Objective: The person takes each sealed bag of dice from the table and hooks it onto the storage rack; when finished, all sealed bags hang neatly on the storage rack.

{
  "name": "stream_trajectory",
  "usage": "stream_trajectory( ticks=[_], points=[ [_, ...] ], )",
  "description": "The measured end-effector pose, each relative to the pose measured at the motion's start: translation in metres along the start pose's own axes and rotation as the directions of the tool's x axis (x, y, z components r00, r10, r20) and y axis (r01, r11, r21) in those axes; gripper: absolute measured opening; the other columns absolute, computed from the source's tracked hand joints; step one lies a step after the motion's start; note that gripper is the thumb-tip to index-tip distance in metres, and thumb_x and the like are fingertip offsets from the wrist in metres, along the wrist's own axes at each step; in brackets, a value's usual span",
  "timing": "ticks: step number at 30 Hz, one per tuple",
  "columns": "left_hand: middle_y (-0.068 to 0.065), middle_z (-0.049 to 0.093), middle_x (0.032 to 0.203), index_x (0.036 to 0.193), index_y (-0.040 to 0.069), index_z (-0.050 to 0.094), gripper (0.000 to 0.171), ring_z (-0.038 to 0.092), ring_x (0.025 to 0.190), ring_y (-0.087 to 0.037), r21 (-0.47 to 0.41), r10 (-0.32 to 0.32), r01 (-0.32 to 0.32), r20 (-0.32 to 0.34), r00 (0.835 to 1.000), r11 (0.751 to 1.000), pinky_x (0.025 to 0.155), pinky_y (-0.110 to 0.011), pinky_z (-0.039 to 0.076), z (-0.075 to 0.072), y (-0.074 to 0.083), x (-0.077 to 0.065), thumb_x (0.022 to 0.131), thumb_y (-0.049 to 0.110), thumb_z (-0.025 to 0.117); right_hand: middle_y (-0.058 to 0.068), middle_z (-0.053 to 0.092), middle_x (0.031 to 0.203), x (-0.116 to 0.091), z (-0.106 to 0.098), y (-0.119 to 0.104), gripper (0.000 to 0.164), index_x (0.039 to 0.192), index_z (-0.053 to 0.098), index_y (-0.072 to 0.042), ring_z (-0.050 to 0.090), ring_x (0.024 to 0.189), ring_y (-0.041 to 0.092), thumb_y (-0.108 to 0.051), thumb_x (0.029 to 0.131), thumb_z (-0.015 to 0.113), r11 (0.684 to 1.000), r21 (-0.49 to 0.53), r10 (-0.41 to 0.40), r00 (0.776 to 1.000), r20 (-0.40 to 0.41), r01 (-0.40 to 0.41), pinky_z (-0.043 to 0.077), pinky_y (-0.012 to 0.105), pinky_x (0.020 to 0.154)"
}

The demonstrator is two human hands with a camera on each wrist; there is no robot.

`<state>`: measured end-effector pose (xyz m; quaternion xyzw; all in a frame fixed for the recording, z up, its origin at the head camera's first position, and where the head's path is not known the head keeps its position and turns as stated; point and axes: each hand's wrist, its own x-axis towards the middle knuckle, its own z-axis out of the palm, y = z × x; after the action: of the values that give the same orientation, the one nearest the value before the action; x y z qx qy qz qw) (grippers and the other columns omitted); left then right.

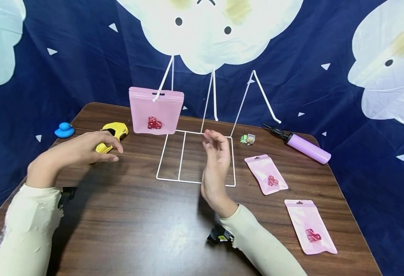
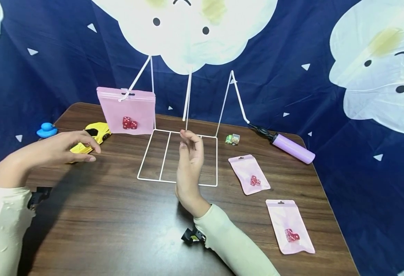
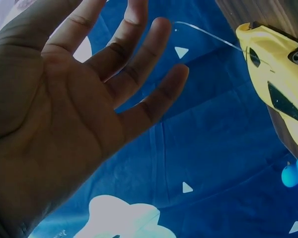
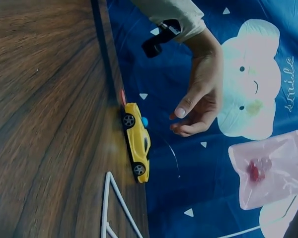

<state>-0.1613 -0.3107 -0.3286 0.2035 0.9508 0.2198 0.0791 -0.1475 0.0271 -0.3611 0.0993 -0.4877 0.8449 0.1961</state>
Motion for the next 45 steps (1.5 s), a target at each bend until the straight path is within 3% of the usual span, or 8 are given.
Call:
stream_trajectory(
  ticks=[4, 11, 20, 30, 35, 45],
  points=[
    [0.005, 0.069, 0.107, 0.107, 0.020, 0.076, 0.019, 0.057, 0.098, -0.020, 0.001, 0.023, -0.023, 0.008, 1.000, 1.000, 0.090, -0.044, 0.051, 0.002, 0.001, 0.003, 0.092, 0.016, 0.087, 0.008, 0.064, 0.128, 0.003, -0.004, -0.001, 0.029, 0.121, 0.063, -0.006, 0.059, 0.130, 0.030, 0.008, 0.101, 0.047, 1.000, -0.012, -0.002, 1.000, -0.008, 0.002, 0.044, 0.044, 0.111],
    [0.007, 0.069, 0.108, 0.107, 0.022, 0.077, 0.020, 0.059, 0.098, -0.016, -0.014, 0.026, -0.026, 0.032, 0.999, 1.000, 0.090, -0.039, 0.054, 0.011, 0.005, 0.003, 0.091, 0.015, 0.087, 0.008, 0.062, 0.119, 0.003, -0.016, -0.002, 0.028, 0.119, 0.062, -0.006, 0.060, 0.115, 0.028, 0.009, 0.101, 0.047, 0.999, -0.045, 0.000, 1.000, -0.011, 0.000, 0.048, 0.036, 0.099],
    [0.006, 0.072, 0.108, 0.105, 0.018, 0.077, 0.019, 0.061, 0.099, -0.016, -0.026, 0.081, -0.080, 0.045, 0.996, 0.996, 0.088, -0.034, 0.054, 0.011, 0.004, 0.013, 0.091, 0.011, 0.087, 0.007, 0.062, 0.120, 0.007, -0.030, 0.004, 0.027, 0.118, 0.064, -0.006, 0.061, 0.118, 0.021, 0.006, 0.102, 0.045, 0.999, -0.044, 0.022, 0.999, -0.039, -0.023, 0.046, 0.037, 0.102],
    [0.006, 0.071, 0.108, 0.106, 0.016, 0.077, 0.018, 0.062, 0.100, -0.016, -0.007, 0.076, -0.075, 0.019, 0.997, 0.997, 0.089, -0.038, 0.055, 0.010, 0.004, 0.008, 0.091, 0.011, 0.087, 0.008, 0.063, 0.120, 0.011, -0.027, 0.007, 0.029, 0.118, 0.064, -0.003, 0.062, 0.118, 0.022, 0.007, 0.100, 0.044, 0.995, -0.097, 0.019, 1.000, 0.001, -0.019, 0.046, 0.034, 0.097],
    [0.008, 0.071, 0.106, 0.105, 0.015, 0.077, 0.019, 0.061, 0.099, -0.016, -0.007, 0.079, -0.079, 0.023, 0.997, 0.997, 0.088, -0.036, 0.055, 0.010, 0.002, 0.009, 0.090, 0.009, 0.087, 0.007, 0.063, 0.121, 0.013, -0.028, 0.008, 0.028, 0.117, 0.064, -0.004, 0.058, 0.123, 0.035, 0.007, 0.100, 0.044, 0.996, -0.090, 0.015, 1.000, -0.001, -0.015, 0.047, 0.034, 0.097],
    [0.009, 0.071, 0.106, 0.103, 0.017, 0.076, 0.019, 0.063, 0.101, -0.018, 0.013, 0.101, -0.101, 0.016, 0.995, 0.995, 0.090, -0.040, 0.054, 0.011, 0.004, 0.010, 0.089, 0.011, 0.088, 0.009, 0.063, 0.118, 0.016, -0.034, 0.009, 0.026, 0.117, 0.063, -0.005, 0.060, 0.117, 0.028, 0.006, 0.102, 0.045, 0.999, -0.044, 0.022, 1.000, 0.015, -0.021, 0.051, 0.033, 0.093]
  ],
)
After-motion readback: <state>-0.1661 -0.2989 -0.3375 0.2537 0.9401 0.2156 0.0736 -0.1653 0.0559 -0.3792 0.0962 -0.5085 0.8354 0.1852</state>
